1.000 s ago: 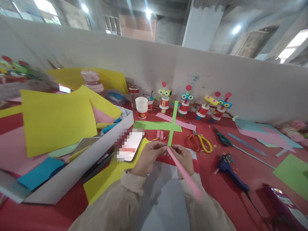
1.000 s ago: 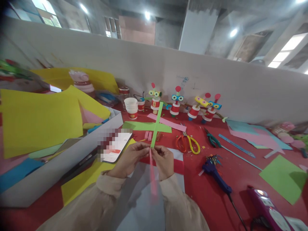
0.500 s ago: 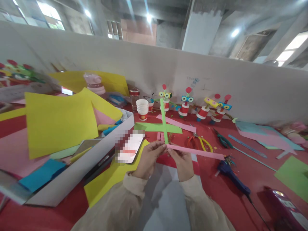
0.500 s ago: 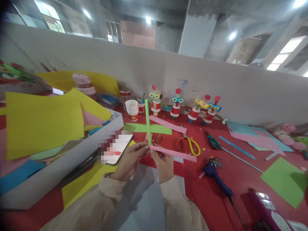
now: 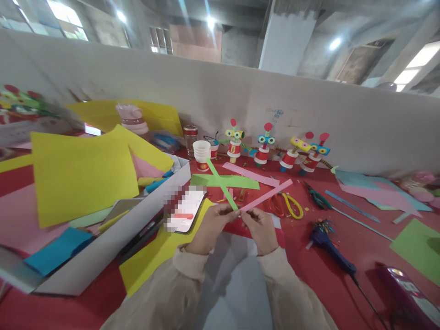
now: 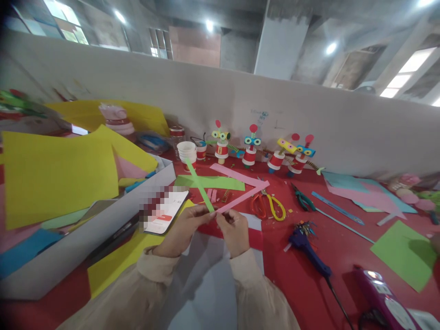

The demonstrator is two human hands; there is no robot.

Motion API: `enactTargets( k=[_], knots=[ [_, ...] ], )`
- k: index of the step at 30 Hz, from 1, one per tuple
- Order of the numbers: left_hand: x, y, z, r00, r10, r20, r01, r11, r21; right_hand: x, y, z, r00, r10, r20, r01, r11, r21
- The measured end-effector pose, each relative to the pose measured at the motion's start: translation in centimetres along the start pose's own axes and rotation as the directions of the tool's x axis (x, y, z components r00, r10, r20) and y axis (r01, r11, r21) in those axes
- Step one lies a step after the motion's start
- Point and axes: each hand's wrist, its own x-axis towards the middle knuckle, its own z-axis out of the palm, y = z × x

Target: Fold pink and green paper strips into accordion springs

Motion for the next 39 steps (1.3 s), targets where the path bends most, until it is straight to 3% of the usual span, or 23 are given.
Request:
enactTargets(
  k=[6, 10, 14, 19, 27, 31, 35, 36, 39],
  knots=[
    [0.4, -0.5, -0.4, 1.000, 0.006, -0.020, -0.004, 0.992, 0.123, -0.2, 0.0, 0.1, 0.999, -0.044, 0.005, 0.044, 0.999, -0.030],
    [0.5, -0.9, -0.3, 0.998, -0.069, 0.012, 0.070, 0.985, -0.156, -0.4, 0.1, 0.4, 0.992, -0.085, 0.094, 0.078, 0.994, 0.081],
    [0.5, -1.2, -0.1, 0.990, -0.140, -0.015, 0.125, 0.925, -0.358, -0.6, 0.4, 0.8, 0.989, -0.114, 0.098, 0.113, 0.993, 0.019],
    [0.5, -1.4, 0.1, 0.994, -0.100, -0.052, 0.077, 0.940, -0.332, -0.5, 0.9, 0.8, 0.981, -0.191, 0.020, 0.192, 0.976, -0.103],
    [0.3, -1.0, 0.3, 1.000, -0.004, -0.024, -0.001, 0.984, -0.178, -0.4, 1.0, 0.5, 0.968, -0.252, -0.010, 0.249, 0.960, -0.129],
    [-0.1, 0.0, 0.6, 0.988, 0.101, -0.115, -0.123, 0.970, -0.209, -0.4, 1.2, 0.6, 0.975, -0.203, -0.087, 0.203, 0.979, -0.016],
    [-0.7, 0.6, 0.9, 0.925, 0.256, -0.280, -0.337, 0.894, -0.294, -0.4, 1.7, 0.6, 0.993, -0.050, -0.109, 0.074, 0.970, 0.231],
    [-0.8, 0.5, 1.0, 0.935, 0.250, -0.252, -0.322, 0.896, -0.307, -0.4, 1.9, 0.7, 0.995, -0.018, -0.100, 0.046, 0.959, 0.281],
    [-0.7, 0.2, 1.4, 0.990, 0.114, -0.078, -0.129, 0.965, -0.226, -0.3, 2.3, 0.8, 0.999, -0.006, -0.035, 0.017, 0.952, 0.305]
  ],
)
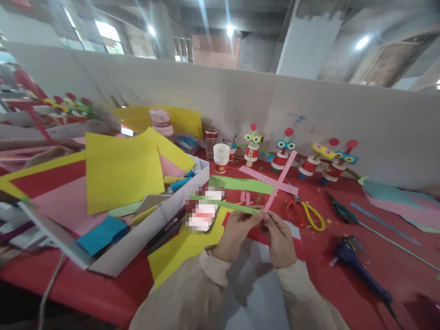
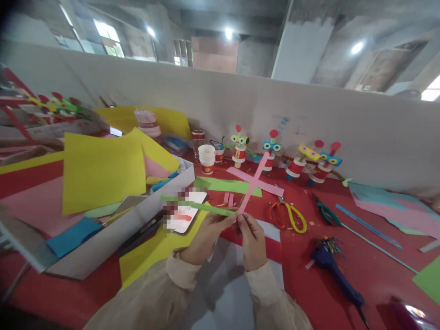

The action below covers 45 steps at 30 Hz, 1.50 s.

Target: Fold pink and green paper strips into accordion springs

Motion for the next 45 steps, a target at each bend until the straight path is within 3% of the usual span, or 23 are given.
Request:
enactTargets(
  k=[4, 15, 24, 29, 39, 45],
  knots=[
    [0.3, -0.1, 0.0, 0.998, -0.005, -0.062, 0.015, 0.989, 0.150, 0.0, 0.0, 0.1, 0.998, -0.027, 0.063, 0.032, 0.996, -0.080],
    [0.6, -0.7, -1.3, 0.975, -0.195, 0.106, 0.207, 0.972, -0.111, 0.1, -1.1, 0.4, 0.990, 0.008, 0.137, 0.008, 0.994, -0.113],
    [0.1, -0.6, 0.0, 0.995, -0.051, 0.089, 0.039, 0.989, 0.140, 0.1, -0.4, 0.0, 0.999, -0.050, -0.014, 0.050, 0.998, -0.032],
    [0.4, -0.9, 0.0, 0.997, -0.066, 0.040, 0.059, 0.987, 0.151, 0.1, -1.0, 0.2, 0.998, -0.057, -0.004, 0.057, 0.998, -0.033],
    [0.4, -0.6, -0.1, 0.998, -0.068, -0.011, 0.068, 0.997, 0.021, 0.4, -1.5, 0.1, 0.998, -0.008, 0.069, 0.010, 0.999, -0.038],
    [0.7, -1.0, -0.5, 0.992, -0.122, 0.032, 0.125, 0.986, -0.111, 0.4, -1.1, 0.0, 0.990, -0.090, 0.105, 0.108, 0.977, -0.186]
  ],
)
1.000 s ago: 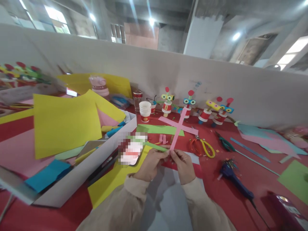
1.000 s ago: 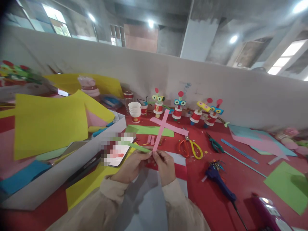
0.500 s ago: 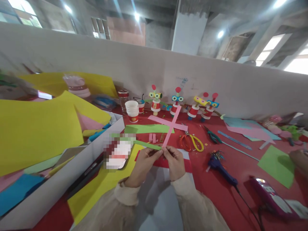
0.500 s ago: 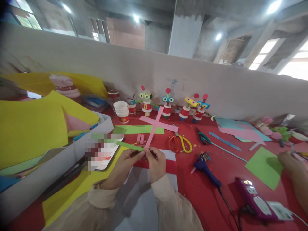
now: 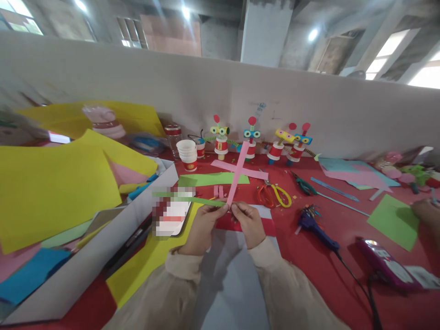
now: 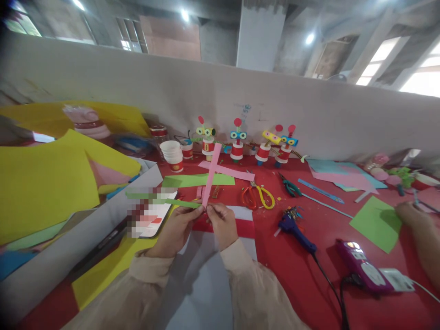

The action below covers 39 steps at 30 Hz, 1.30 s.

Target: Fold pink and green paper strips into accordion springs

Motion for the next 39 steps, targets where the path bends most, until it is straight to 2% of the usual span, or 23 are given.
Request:
enactTargets(
  k=[4, 7, 13, 19, 26, 33, 39],
  knots=[
    [0.2, 0.0, -0.3, 0.996, -0.082, -0.033, 0.080, 0.995, -0.064, -0.1, 0.0, 0.1, 0.993, -0.090, -0.073, 0.076, 0.983, -0.166],
    [0.2, 0.1, -0.6, 0.991, -0.129, -0.043, 0.124, 0.987, -0.099, -0.3, -0.5, 0.0, 0.986, -0.134, -0.101, 0.113, 0.975, -0.192],
    [0.2, 0.5, -0.5, 0.982, -0.183, -0.036, 0.174, 0.969, -0.176, -0.5, -1.1, -0.2, 0.977, -0.214, -0.018, 0.208, 0.962, -0.179],
    [-0.1, 0.8, -0.3, 0.981, -0.188, -0.056, 0.175, 0.966, -0.191, -0.5, -0.7, 0.2, 0.958, -0.285, -0.038, 0.263, 0.921, -0.288],
    [-0.2, 0.7, -0.3, 0.980, -0.198, 0.016, 0.198, 0.962, -0.187, -1.1, -1.0, 0.5, 0.914, -0.399, -0.075, 0.340, 0.854, -0.393],
    [0.0, 1.0, -0.3, 0.989, -0.147, -0.028, 0.141, 0.977, -0.158, -1.1, -0.7, 0.7, 0.926, -0.373, -0.064, 0.327, 0.874, -0.360],
    [0.0, 0.9, -0.5, 0.998, -0.061, -0.001, 0.060, 0.996, -0.058, -1.3, -0.5, 0.8, 0.933, -0.357, -0.033, 0.315, 0.860, -0.402]
  ],
)
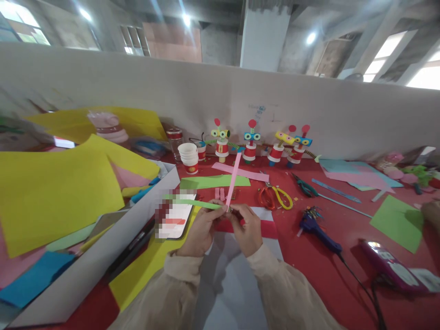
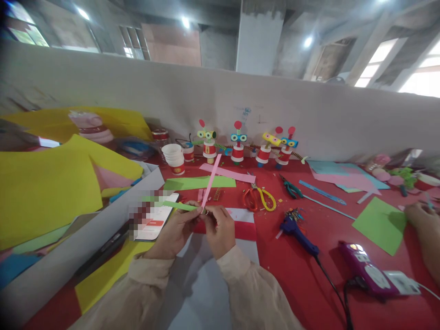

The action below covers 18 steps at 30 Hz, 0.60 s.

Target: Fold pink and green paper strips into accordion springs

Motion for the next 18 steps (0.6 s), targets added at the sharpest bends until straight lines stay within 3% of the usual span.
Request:
enactTargets(
  k=[8, 15, 18],
  knots=[
    [0.1, -0.6, -0.2, 0.999, -0.038, 0.011, 0.039, 0.998, -0.049, -0.1, 0.4, 0.2, 0.995, 0.052, -0.086, -0.048, 0.997, 0.056],
    [0.1, -0.6, 0.0, 0.997, 0.079, 0.004, -0.078, 0.987, 0.137, 0.7, 0.8, -0.3, 0.973, 0.209, 0.100, -0.230, 0.917, 0.325],
    [-0.1, -0.4, 0.3, 0.993, 0.105, 0.047, -0.113, 0.966, 0.234, 1.0, 1.3, -0.5, 0.957, 0.269, 0.110, -0.291, 0.882, 0.370]
  ],
)
